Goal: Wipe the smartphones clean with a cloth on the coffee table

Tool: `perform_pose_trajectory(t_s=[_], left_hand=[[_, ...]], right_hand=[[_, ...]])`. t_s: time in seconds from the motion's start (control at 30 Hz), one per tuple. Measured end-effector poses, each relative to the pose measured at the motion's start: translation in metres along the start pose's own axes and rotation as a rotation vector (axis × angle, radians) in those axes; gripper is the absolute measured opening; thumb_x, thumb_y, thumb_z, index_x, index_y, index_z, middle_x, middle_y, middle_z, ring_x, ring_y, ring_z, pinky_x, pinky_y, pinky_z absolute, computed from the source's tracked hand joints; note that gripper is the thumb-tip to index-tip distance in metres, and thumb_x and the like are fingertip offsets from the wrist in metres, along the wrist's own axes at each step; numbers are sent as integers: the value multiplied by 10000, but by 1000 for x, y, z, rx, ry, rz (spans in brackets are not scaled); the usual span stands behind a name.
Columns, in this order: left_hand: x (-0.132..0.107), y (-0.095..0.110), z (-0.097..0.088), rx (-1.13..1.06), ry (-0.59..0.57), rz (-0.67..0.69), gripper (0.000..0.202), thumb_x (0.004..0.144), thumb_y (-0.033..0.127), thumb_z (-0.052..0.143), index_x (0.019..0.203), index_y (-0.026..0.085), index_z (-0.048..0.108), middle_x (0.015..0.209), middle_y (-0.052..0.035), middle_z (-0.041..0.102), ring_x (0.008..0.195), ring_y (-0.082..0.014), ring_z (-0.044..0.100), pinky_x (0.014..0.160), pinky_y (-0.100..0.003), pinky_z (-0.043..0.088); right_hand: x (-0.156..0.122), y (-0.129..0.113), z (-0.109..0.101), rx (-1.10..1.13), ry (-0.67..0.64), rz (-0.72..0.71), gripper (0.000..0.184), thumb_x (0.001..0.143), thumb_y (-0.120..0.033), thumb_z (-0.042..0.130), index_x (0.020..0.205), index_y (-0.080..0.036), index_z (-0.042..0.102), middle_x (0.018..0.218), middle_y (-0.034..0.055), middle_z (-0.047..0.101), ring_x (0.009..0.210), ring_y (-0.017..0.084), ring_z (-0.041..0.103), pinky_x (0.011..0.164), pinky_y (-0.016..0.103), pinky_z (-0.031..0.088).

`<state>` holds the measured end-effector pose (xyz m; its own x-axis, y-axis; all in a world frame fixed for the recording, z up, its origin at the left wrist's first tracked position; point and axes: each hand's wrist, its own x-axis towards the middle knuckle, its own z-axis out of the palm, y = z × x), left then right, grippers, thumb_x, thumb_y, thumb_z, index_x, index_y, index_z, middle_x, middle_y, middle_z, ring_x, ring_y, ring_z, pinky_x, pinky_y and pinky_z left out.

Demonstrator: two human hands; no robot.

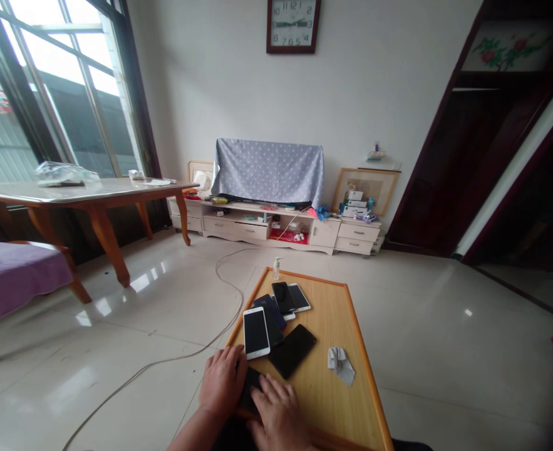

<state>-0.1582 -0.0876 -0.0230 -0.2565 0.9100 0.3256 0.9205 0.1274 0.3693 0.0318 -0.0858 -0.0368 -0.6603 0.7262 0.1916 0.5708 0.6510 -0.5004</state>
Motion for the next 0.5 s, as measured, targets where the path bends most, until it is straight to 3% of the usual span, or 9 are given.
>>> perform_pose_trajectory(t_s=[0.13, 0.27, 0.33, 0.4, 0.5], left_hand=[[1, -2, -4, -89, 14, -46, 346, 986, 477, 365, 1137, 286, 611, 1138, -13, 698, 1061, -187, 632, 918, -327, 450], [6, -7, -11, -361, 65, -194, 380, 981, 536, 346, 1160, 309, 593, 1184, 15, 689, 1092, -177, 636, 917, -304, 480], [10, -12, -13, -436, 119, -263, 408, 979, 546, 328, 1188, 302, 579, 1192, 11, 689, 1123, -186, 627, 944, -313, 480], [16, -15, -12, -429, 139, -284, 423, 980, 551, 314, 1188, 294, 578, 1177, 3, 692, 1113, -192, 629, 946, -319, 480], [24, -17, -7, -361, 129, -252, 421, 979, 555, 313, 1150, 292, 594, 1143, -10, 690, 1080, -203, 623, 948, -342, 462]], right_hand=[[-2, 0, 0, -24, 79, -32, 398, 817, -384, 687, 1203, -301, 632, 1334, 32, 622, 1150, 305, 570, 1006, 449, 407], [3, 2, -5, 18, 197, -27, 267, 907, -313, 534, 1146, -274, 647, 1143, 50, 702, 991, 272, 612, 869, 381, 442], [10, 6, -12, 128, 253, 76, 253, 971, -359, 438, 1023, -256, 663, 942, 48, 713, 851, 234, 618, 750, 328, 433], [20, 13, -20, 339, 302, 226, 375, 991, -477, 399, 839, -232, 639, 736, 24, 656, 689, 192, 581, 625, 288, 392], [38, 29, -29, 778, 376, 455, 478, 920, -636, 472, 733, -214, 598, 616, -11, 583, 573, 152, 517, 518, 257, 343]])
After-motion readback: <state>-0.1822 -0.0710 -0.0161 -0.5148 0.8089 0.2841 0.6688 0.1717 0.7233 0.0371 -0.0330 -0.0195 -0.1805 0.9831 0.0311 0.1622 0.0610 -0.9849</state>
